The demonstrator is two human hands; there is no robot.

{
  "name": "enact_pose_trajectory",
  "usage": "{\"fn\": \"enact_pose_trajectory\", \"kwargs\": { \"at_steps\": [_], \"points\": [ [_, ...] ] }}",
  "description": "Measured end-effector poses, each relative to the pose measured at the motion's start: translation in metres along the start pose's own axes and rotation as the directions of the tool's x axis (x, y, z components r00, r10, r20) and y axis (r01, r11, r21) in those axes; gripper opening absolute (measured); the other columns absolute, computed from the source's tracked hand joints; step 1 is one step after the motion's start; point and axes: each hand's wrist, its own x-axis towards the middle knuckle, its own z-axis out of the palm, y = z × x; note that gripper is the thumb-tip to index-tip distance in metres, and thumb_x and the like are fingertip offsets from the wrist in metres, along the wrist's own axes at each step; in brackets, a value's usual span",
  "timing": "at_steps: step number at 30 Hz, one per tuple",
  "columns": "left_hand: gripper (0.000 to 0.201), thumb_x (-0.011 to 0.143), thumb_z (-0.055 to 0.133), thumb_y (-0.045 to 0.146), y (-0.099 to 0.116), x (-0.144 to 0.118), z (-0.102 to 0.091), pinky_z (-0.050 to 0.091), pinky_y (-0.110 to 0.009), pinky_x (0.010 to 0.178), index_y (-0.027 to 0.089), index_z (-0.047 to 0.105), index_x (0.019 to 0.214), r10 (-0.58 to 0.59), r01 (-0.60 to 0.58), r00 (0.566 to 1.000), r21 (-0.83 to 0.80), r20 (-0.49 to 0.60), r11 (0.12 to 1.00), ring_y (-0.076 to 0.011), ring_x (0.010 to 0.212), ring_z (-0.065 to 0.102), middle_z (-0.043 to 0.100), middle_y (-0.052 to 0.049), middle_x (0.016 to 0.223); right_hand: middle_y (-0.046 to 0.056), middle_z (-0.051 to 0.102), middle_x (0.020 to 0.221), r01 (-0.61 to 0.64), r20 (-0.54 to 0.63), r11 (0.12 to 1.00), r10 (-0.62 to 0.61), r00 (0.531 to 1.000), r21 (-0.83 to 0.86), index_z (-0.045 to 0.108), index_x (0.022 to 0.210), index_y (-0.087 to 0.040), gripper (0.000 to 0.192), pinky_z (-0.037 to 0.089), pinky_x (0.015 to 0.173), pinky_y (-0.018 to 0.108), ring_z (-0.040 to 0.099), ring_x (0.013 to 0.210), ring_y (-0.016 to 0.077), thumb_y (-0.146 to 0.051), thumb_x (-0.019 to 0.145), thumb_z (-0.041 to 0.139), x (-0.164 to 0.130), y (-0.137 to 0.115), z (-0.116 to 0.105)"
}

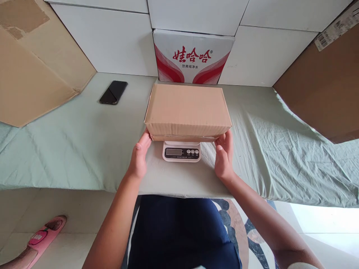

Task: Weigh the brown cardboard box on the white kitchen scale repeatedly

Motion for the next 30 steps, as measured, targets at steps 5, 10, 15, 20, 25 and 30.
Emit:
{"fn": "enact_pose_trajectory", "kwargs": {
  "at_steps": [5,10,15,20,25,30],
  "points": [
    [0.088,0.089,0.035,0.088,0.002,0.002,-0.002,0.026,-0.048,0.134,0.034,0.054,0.155,0.083,-0.086,0.994,-0.036,-0.07,0.996,-0.0324,0.163,0.031,0.043,-0.004,0.171,0.001,0.051,0.163,-0.023,-0.083,0.995,0.031,0.996,0.093,0.043,0.153,-0.043,0.062,0.033,0.13,0.064,0.047,0.154,0.0315,-0.054,0.094,0.059,0.005,0.0,-0.004],
    [0.084,0.092,0.034,0.086,0.003,0.003,-0.005,0.025,-0.048,0.135,0.035,0.052,0.157,0.075,-0.084,0.988,-0.059,-0.134,0.995,-0.0295,0.164,0.028,0.038,-0.002,0.174,0.003,0.053,0.16,-0.071,-0.26,0.979,0.12,0.958,0.19,0.051,0.145,-0.038,0.061,0.025,0.133,0.066,0.046,0.156,0.033,-0.054,0.087,0.062,0.012,-0.008,-0.007],
    [0.084,0.091,0.034,0.086,0.001,0.003,-0.006,0.025,-0.049,0.135,0.035,0.053,0.155,0.068,-0.079,0.985,-0.068,-0.158,0.994,-0.0306,0.164,0.028,0.039,-0.003,0.173,0.004,0.053,0.159,-0.071,-0.321,0.977,0.134,0.938,0.202,0.054,0.141,-0.035,0.057,0.025,0.133,0.064,0.048,0.154,0.0334,-0.05,0.086,0.06,0.016,-0.012,-0.008],
    [0.085,0.092,0.028,0.087,0.001,0.003,-0.007,0.026,-0.047,0.135,0.036,0.054,0.154,0.084,-0.098,0.98,-0.07,-0.178,0.993,-0.0284,0.163,0.031,0.041,-0.002,0.172,0.002,0.051,0.16,-0.055,-0.288,0.992,0.084,0.954,0.109,0.05,0.144,-0.04,0.056,0.028,0.131,0.066,0.049,0.153,0.033,-0.051,0.089,0.052,0.017,-0.006,-0.014],
    [0.086,0.091,0.027,0.089,0.002,0.003,-0.007,0.027,-0.046,0.134,0.037,0.055,0.154,0.081,-0.095,0.979,-0.063,-0.188,0.994,-0.0281,0.163,0.032,0.042,-0.002,0.172,0.002,0.049,0.162,-0.049,-0.273,0.996,0.067,0.96,0.071,0.048,0.145,-0.04,0.055,0.028,0.13,0.068,0.047,0.154,0.0342,-0.053,0.092,0.049,0.018,-0.003,-0.017],
    [0.082,0.093,0.027,0.086,0.002,0.002,-0.007,0.027,-0.046,0.134,0.038,0.055,0.153,0.102,-0.117,0.98,-0.078,-0.173,0.99,-0.0273,0.163,0.032,0.043,-0.001,0.171,0.003,0.05,0.161,-0.039,-0.272,0.998,0.048,0.961,0.04,0.049,0.146,-0.041,0.055,0.032,0.128,0.068,0.049,0.153,0.0347,-0.056,0.093,0.047,0.018,-0.003,-0.018]
  ]
}}
